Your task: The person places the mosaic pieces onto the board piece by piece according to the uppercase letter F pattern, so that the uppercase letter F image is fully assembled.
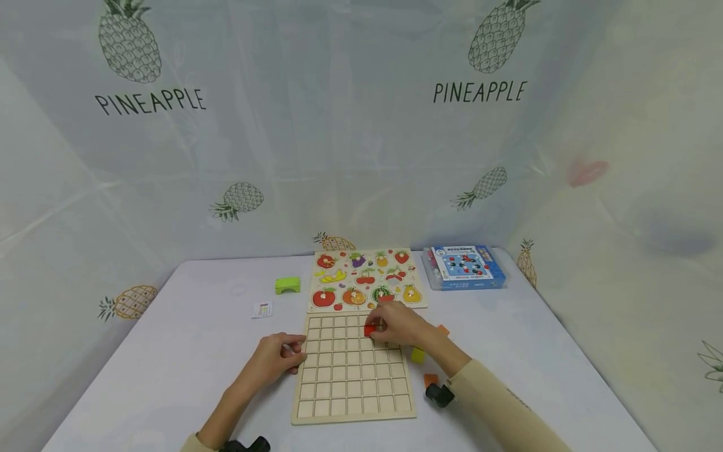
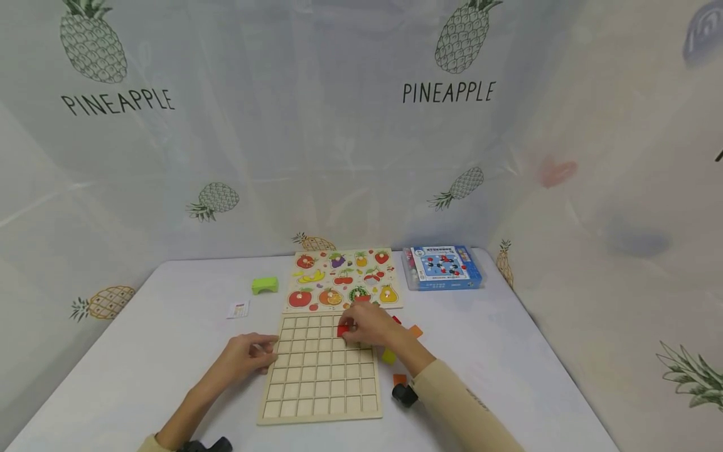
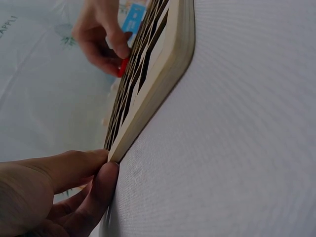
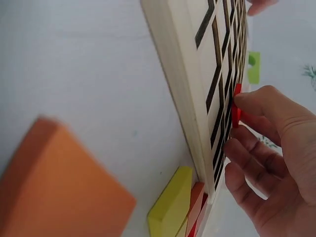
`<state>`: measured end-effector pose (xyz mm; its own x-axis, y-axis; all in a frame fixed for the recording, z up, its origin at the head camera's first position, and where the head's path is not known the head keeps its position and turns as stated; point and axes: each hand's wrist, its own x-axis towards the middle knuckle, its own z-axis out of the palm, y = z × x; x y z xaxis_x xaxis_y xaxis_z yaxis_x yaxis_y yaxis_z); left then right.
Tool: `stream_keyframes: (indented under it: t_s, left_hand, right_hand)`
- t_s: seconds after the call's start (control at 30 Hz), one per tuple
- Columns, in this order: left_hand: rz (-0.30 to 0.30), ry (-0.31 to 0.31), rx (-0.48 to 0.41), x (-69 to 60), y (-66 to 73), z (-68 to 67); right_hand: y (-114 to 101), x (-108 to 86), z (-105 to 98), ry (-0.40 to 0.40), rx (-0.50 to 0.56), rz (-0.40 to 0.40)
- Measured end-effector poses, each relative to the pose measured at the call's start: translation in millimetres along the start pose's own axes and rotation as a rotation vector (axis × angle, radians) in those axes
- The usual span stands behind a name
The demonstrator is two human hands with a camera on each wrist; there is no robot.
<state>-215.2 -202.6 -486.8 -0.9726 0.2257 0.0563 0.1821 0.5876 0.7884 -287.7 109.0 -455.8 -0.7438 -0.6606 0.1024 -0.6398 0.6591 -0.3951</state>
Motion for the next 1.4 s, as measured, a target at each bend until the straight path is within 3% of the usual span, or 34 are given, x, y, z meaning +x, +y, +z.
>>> stream_keyframes:
  t_s: [0.67,0.9,1.0,1.23,1.4]
  left_hand:
    - [-0.014,0.021,-0.001,-3.5,-1.2,1.0]
    - [-0.015,0.009,-0.002,-0.8,-1.0,3.5]
    - [-0.007,0.005,0.000,0.1,-0.4,3.2]
    - [-0.004,0.004,0.003,0.8,-1.5,0.8]
    - [-0.001,0.004,-0.003,-0.1,-2.2,0.8]
  right_hand:
    - [-2.7,9.4,3.1,-0.037,0.030,-0.006]
    - [3.2,4.3,-3.1,-0.031,0.060,-0.030]
    - [8.8,-1.0,-11.6,-0.004,0.088,-0.015]
    - [25.1,-22.1,-30.6,0.023,0.081,0.126]
    - [37.3,-39.4,-37.0,0.046,0.074,0.174]
